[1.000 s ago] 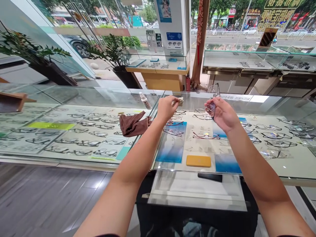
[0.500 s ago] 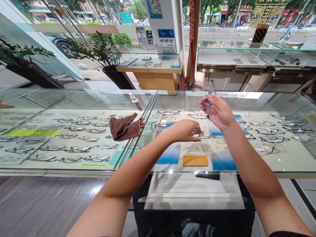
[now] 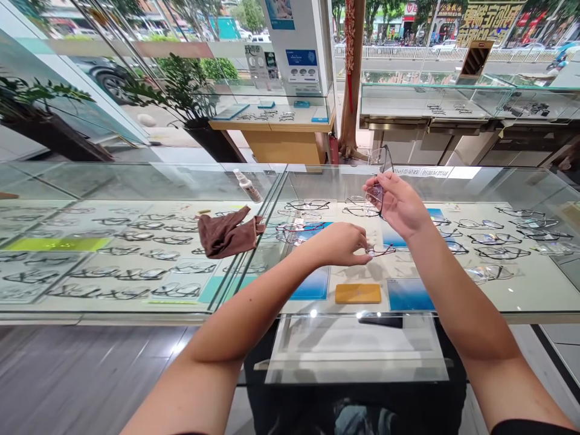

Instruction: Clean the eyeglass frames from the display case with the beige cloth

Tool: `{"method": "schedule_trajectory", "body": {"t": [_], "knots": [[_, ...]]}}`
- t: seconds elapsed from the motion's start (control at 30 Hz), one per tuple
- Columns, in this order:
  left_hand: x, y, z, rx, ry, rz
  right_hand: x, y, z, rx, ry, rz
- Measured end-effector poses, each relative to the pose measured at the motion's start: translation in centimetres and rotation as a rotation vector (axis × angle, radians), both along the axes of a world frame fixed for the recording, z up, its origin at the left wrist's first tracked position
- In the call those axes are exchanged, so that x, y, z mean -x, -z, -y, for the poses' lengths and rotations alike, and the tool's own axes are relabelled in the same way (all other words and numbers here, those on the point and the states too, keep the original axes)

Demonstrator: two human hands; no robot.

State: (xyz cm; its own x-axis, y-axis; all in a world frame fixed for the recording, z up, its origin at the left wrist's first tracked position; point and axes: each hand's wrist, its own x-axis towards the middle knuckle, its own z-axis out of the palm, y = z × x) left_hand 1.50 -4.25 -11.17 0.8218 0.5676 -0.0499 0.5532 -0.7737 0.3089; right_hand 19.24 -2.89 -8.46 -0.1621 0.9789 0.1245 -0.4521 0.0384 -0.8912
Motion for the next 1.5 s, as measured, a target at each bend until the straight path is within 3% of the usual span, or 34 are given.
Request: {"method": "schedule_trajectory", "body": {"t": [0.33,0.5,0.63,0.73,1.1,1.33,1.5], "knots": [[1.6,-0.8,-1.8,0.033,-0.317,0.370,-0.2,-0.1,-0.1,-0.005,0.000,0.013],[2.3,-1.0,-2.7,0.431,-0.547,0.885,-0.1,0.0,-0.2,-0.006,-0.004,0.003],[2.3,-1.2,-3.1,0.871,-0.526,1.196,0.1,-0.1,-0.1,0.003,-0.012,-0.006],[2.1,-1.3,-3.0,1.019,-0.488,1.226,0.1,-0.1,0.0,0.015,-0.006,0.003],[1.0,-1.2,-2.7,1.238,-0.528,1.269,-0.1,0.1,-0.1,-0.009,-0.018,0.023],[1.0,-0.5,-2.2,1.207,-0.402,1.183,0.2,0.2,0.0,-0.017,-0.038,-0.005],[0.8,-0.6,-2.0,1.244,-0.403,1.176,0.7,0.2,0.3,-0.027,-0.052,-0.007]]}}
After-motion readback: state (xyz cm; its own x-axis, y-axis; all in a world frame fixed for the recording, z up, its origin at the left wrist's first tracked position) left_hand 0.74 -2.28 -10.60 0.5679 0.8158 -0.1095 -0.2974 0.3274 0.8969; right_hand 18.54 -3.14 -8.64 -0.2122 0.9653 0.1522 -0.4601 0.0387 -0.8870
